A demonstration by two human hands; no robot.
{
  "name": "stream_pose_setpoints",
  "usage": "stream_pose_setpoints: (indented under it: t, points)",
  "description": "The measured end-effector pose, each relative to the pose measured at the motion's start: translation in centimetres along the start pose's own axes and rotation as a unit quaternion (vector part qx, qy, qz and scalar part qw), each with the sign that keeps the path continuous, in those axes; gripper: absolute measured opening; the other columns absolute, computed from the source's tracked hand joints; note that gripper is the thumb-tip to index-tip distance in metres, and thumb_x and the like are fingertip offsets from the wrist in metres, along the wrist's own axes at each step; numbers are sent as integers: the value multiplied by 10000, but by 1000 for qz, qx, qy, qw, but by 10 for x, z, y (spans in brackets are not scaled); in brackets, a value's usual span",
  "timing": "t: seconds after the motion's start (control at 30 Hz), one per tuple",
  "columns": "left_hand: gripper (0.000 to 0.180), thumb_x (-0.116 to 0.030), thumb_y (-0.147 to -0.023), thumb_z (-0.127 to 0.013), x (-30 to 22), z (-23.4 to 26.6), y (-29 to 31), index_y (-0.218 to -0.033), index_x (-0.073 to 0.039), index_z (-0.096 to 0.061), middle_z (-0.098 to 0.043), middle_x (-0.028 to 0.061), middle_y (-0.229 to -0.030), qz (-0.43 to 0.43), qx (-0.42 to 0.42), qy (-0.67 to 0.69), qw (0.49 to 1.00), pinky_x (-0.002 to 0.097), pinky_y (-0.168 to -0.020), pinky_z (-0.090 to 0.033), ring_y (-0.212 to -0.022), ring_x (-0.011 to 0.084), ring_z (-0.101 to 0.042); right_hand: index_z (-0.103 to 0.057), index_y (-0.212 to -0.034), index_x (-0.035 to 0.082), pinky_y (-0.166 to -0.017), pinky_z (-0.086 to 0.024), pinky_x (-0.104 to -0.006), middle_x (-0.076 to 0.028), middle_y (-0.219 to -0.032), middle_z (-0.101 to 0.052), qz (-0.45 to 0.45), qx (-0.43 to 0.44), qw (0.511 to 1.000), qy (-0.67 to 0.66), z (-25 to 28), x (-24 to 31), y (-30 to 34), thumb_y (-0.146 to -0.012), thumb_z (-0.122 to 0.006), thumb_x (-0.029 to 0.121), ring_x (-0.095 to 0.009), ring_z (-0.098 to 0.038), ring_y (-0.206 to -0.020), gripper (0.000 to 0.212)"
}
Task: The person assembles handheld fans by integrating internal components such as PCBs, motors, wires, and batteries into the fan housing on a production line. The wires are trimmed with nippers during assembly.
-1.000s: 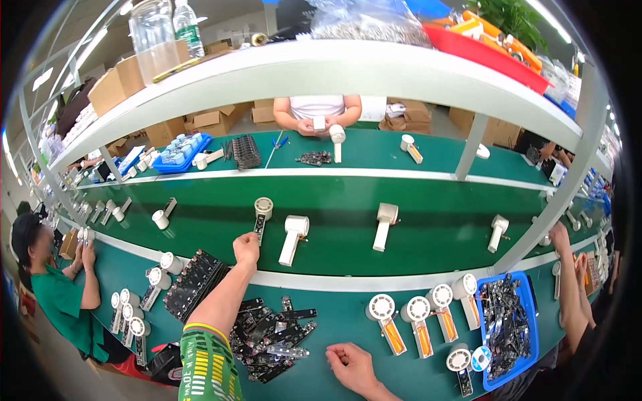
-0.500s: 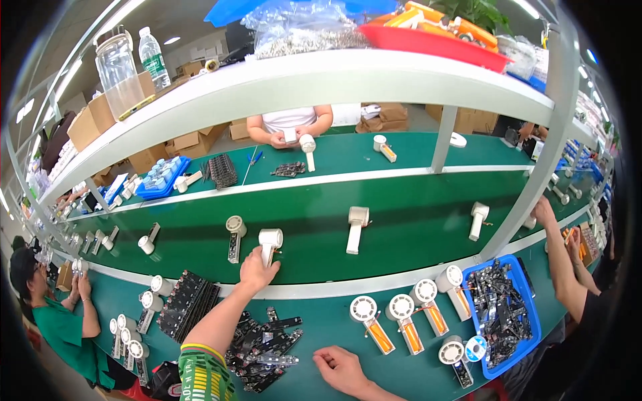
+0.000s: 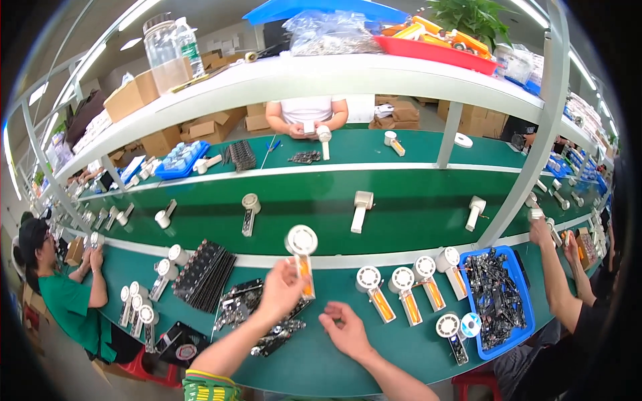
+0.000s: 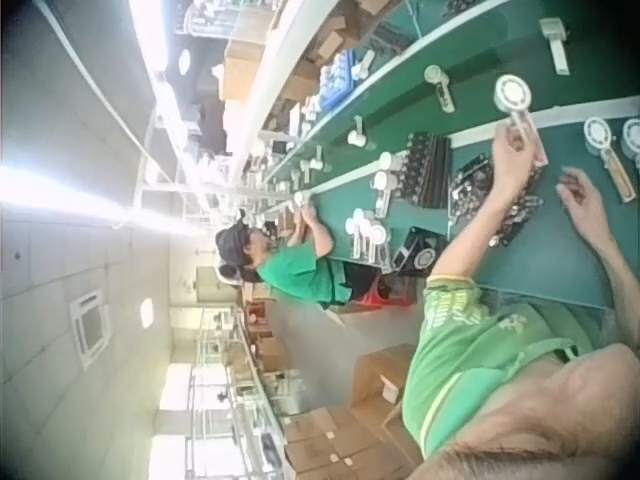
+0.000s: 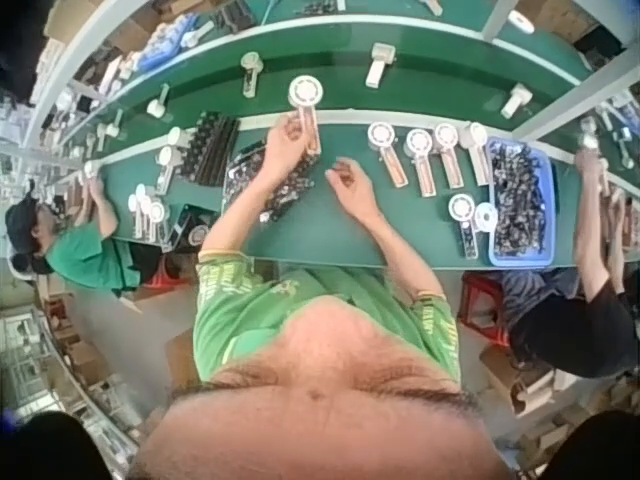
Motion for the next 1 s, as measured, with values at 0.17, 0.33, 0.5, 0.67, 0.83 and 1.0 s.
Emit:
stream_pose_setpoints:
  t: [0.17,0.33,0.5,0.67,0.83,1.0]
  points:
    - [613,-5,-968,-757,7,-45,106,-1501,6,-452,-714,143,-1225,-4,108,-56,993,367,-952,-624,-1119,232,-741,-551,-1429,-32,-925,-600,-392,-177,-1207,-746,83,-24,991,101,0,68,9,-1005,-770,209,-265,-750,-1082,534]
    - [382,-97,-951,-770,-23,-29,114,-1306,23,-695,-794,173,-1162,-72,190,-177,963,401,-979,-605,-1126,272,-774,-672,-1259,1,-887,-590,-416,-197,-1144,-737,66,12,995,74,18,63,25,-994,-759,179,-328,-748,-1039,331]
    - [175,-112,-949,-716,-33,11,70,-1111,-73,-772,-779,127,-1041,-243,56,-397,883,448,-895,-509,-1001,316,-711,-686,-1072,5,-844,-529,-547,-211,-968,-649,75,158,922,346,28,79,48,-946,-780,175,-455,-631,-945,231]
    - [255,-155,-969,-702,17,14,16,-1189,-30,-735,-727,147,-1221,-242,51,-551,797,485,-1016,-476,-1147,358,-662,-716,-1144,21,-910,-536,-477,-178,-1047,-670,182,167,862,443,12,56,65,-912,-805,144,-389,-623,-1018,277]
    - [240,-180,-971,-726,31,12,6,-1158,-31,-733,-722,149,-1223,-168,108,-565,801,495,-1056,-460,-1182,363,-655,-701,-1248,24,-948,-528,-486,-162,-1089,-679,159,205,876,406,15,50,63,-923,-791,123,-387,-610,-1038,351]
    - [105,-59,-963,-723,-8,8,20,-1067,-44,-729,-757,110,-1000,-275,55,-364,888,449,-911,-534,-971,339,-722,-614,-1395,-7,-1039,-509,-475,-206,-1220,-663,161,203,879,400,21,68,64,-905,-798,125,-416,-612,-1140,540]
Point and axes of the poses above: each hand's wrist, its own y-axis away from the middle knuckle, its own z-axis out of the back of the hand, x = y × z, the point moved 6 cm from there along -y, towards the middle knuckle
